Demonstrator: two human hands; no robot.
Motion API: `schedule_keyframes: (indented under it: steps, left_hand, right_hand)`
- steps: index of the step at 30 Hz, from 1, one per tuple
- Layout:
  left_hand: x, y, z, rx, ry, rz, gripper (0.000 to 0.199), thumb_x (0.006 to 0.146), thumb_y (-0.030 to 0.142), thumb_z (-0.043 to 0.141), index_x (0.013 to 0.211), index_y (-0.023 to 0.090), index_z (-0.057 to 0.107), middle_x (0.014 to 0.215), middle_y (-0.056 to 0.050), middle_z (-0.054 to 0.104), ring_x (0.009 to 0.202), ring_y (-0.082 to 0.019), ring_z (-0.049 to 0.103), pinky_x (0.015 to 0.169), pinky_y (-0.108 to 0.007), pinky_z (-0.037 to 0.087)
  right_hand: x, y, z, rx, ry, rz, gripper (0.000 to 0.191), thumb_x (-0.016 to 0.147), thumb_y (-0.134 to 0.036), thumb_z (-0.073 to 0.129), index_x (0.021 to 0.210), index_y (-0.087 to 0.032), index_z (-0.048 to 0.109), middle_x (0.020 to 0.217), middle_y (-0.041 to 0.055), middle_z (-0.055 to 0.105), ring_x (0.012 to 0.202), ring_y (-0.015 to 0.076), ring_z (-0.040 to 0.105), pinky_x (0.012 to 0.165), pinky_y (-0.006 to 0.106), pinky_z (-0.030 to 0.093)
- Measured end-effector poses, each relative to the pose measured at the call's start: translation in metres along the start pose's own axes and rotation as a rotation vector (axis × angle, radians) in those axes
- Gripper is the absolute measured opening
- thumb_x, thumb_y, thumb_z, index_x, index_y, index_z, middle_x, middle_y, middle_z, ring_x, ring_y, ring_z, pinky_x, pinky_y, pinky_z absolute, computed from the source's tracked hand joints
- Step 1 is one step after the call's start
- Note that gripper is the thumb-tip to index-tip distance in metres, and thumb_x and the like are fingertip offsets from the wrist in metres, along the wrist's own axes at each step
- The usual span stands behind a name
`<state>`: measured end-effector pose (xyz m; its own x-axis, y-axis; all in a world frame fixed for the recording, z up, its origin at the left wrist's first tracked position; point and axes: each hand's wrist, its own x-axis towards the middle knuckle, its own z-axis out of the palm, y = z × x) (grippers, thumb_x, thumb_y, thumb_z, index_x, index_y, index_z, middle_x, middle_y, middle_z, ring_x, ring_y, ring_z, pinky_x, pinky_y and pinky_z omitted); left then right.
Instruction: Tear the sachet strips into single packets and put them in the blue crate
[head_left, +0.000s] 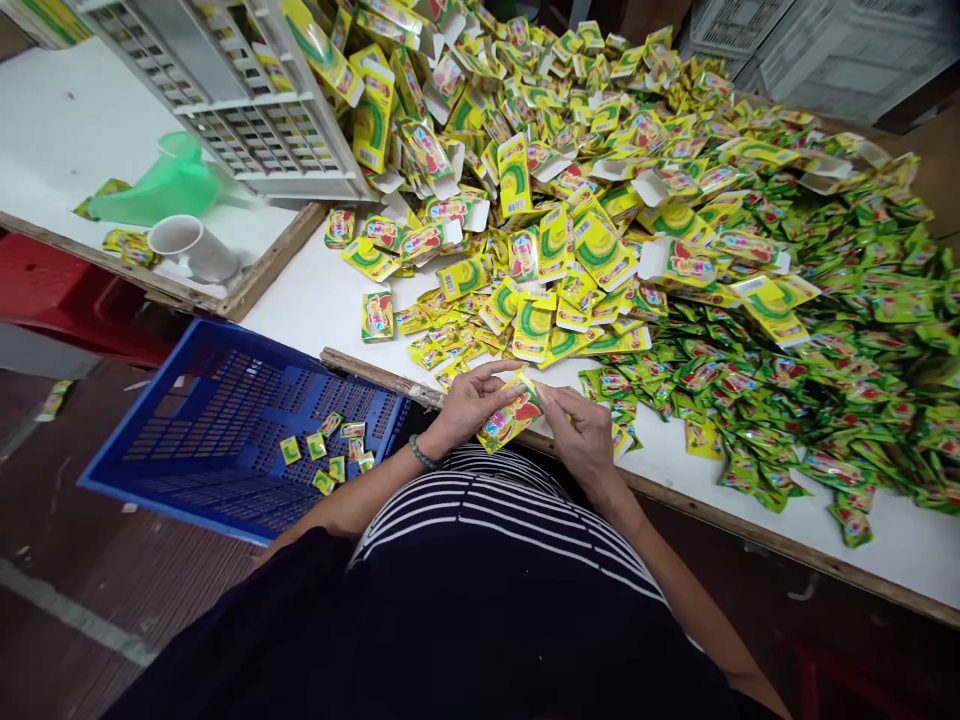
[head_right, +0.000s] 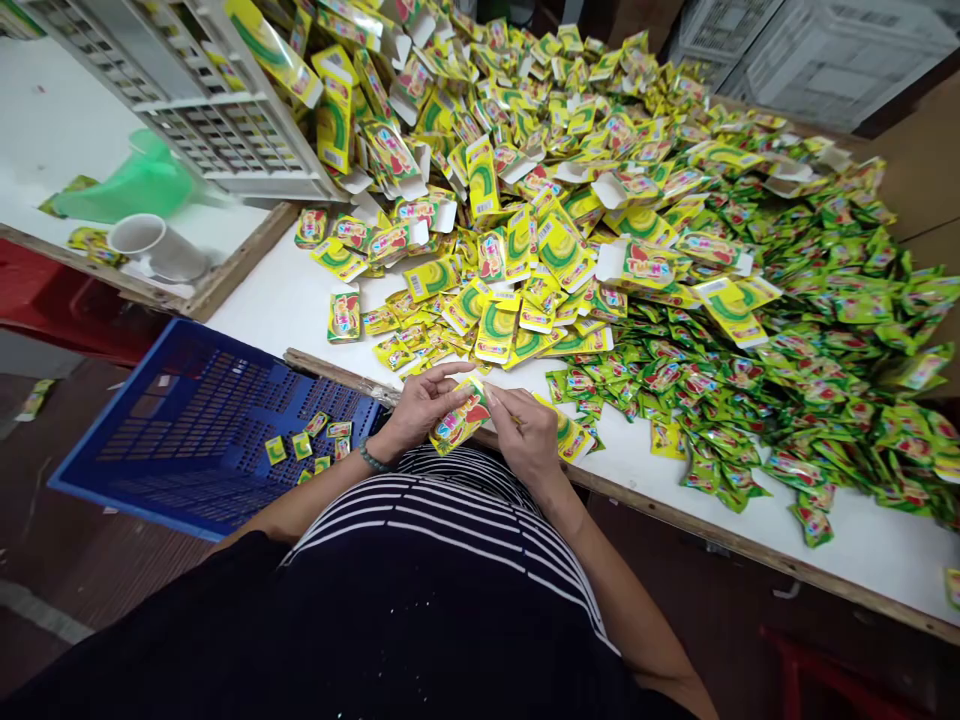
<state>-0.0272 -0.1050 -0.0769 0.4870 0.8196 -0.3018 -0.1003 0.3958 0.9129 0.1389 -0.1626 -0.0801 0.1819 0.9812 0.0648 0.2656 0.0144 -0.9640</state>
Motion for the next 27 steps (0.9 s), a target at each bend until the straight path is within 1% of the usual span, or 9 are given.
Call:
schedule_keyframes:
  steps: [3,6,9,12,15,17,20,24,27]
  left_hand:
    - [-0.002,0.001,-0.001,-0.047,0.018,-0.016,0.062,0.067,0.047,0.081,0.118,0.015,0.065,0.064,0.005,0.059,0.057,-0.007,0.053,0.059,-0.02,0.042]
    - [-0.003,0.005,-0.001,-0.044,0.045,-0.01,0.062,0.064,0.048,0.083,0.115,0.015,0.067,0.065,0.004,0.061,0.058,-0.007,0.054,0.059,-0.02,0.043]
    - [-0.004,0.007,0.0,-0.079,0.076,0.022,0.06,0.064,0.047,0.083,0.112,0.013,0.067,0.064,0.004,0.062,0.055,-0.006,0.054,0.057,-0.019,0.043]
    - [-0.006,0.006,0.001,-0.127,0.097,0.026,0.059,0.065,0.045,0.083,0.112,0.013,0.065,0.063,0.005,0.062,0.053,-0.006,0.054,0.056,-0.019,0.043]
    - [-0.007,0.006,0.001,-0.148,0.105,0.011,0.063,0.065,0.045,0.083,0.115,0.014,0.063,0.066,0.004,0.065,0.057,-0.008,0.059,0.059,-0.02,0.046]
    - [-0.007,0.006,0.0,-0.128,0.09,0.035,0.063,0.066,0.044,0.083,0.117,0.014,0.062,0.066,0.004,0.065,0.058,-0.008,0.06,0.059,-0.02,0.046]
    - [-0.006,0.007,-0.004,-0.053,0.037,0.089,0.066,0.068,0.042,0.082,0.123,0.014,0.059,0.068,0.003,0.065,0.058,-0.008,0.059,0.059,-0.02,0.046]
    - [-0.008,0.006,-0.012,0.062,0.047,0.149,0.06,0.071,0.043,0.08,0.122,0.015,0.061,0.071,0.001,0.065,0.063,-0.009,0.06,0.061,-0.021,0.047]
    - [-0.011,0.006,-0.016,0.129,0.017,0.188,0.051,0.074,0.042,0.077,0.116,0.016,0.065,0.066,0.003,0.06,0.057,-0.008,0.054,0.056,-0.02,0.042]
  right_hand:
    - [-0.003,-0.008,0.003,-0.042,-0.021,-0.104,0.031,0.092,-0.042,0.053,0.1,-0.025,0.078,0.095,0.0065,0.076,0.086,0.0232,0.067,0.082,0.04,0.053]
    - [-0.004,-0.007,0.007,-0.018,-0.06,-0.054,0.033,0.089,-0.045,0.058,0.109,-0.026,0.075,0.1,0.0061,0.074,0.085,0.0212,0.066,0.08,0.038,0.053]
    - [-0.005,-0.004,0.015,-0.082,0.035,-0.06,0.034,0.085,-0.043,0.064,0.112,-0.025,0.074,0.094,0.0065,0.073,0.074,0.0194,0.062,0.075,0.037,0.054]
    - [-0.006,-0.001,0.021,-0.065,0.055,-0.087,0.032,0.084,-0.041,0.066,0.111,-0.025,0.075,0.093,0.0067,0.074,0.079,0.021,0.064,0.08,0.039,0.054]
    - [-0.005,0.003,0.021,0.114,-0.034,0.014,0.035,0.086,-0.045,0.064,0.114,-0.026,0.073,0.103,0.0054,0.075,0.093,0.0226,0.067,0.089,0.04,0.054]
    - [-0.005,0.006,0.02,0.202,-0.041,0.088,0.042,0.085,-0.048,0.066,0.121,-0.027,0.07,0.114,0.0049,0.073,0.102,0.0236,0.067,0.095,0.041,0.053]
    - [-0.004,0.005,0.021,0.21,-0.031,0.119,0.049,0.081,-0.047,0.072,0.125,-0.027,0.067,0.122,0.0049,0.07,0.105,0.024,0.067,0.097,0.042,0.052]
    - [0.0,0.003,0.016,0.241,-0.059,0.059,0.033,0.083,-0.043,0.07,0.113,-0.03,0.074,0.114,0.0025,0.073,0.101,0.022,0.068,0.094,0.04,0.054]
    - [0.009,0.003,0.004,0.285,-0.143,0.1,0.022,0.082,-0.041,0.071,0.099,-0.029,0.079,0.1,0.002,0.077,0.079,0.0173,0.068,0.077,0.035,0.058]
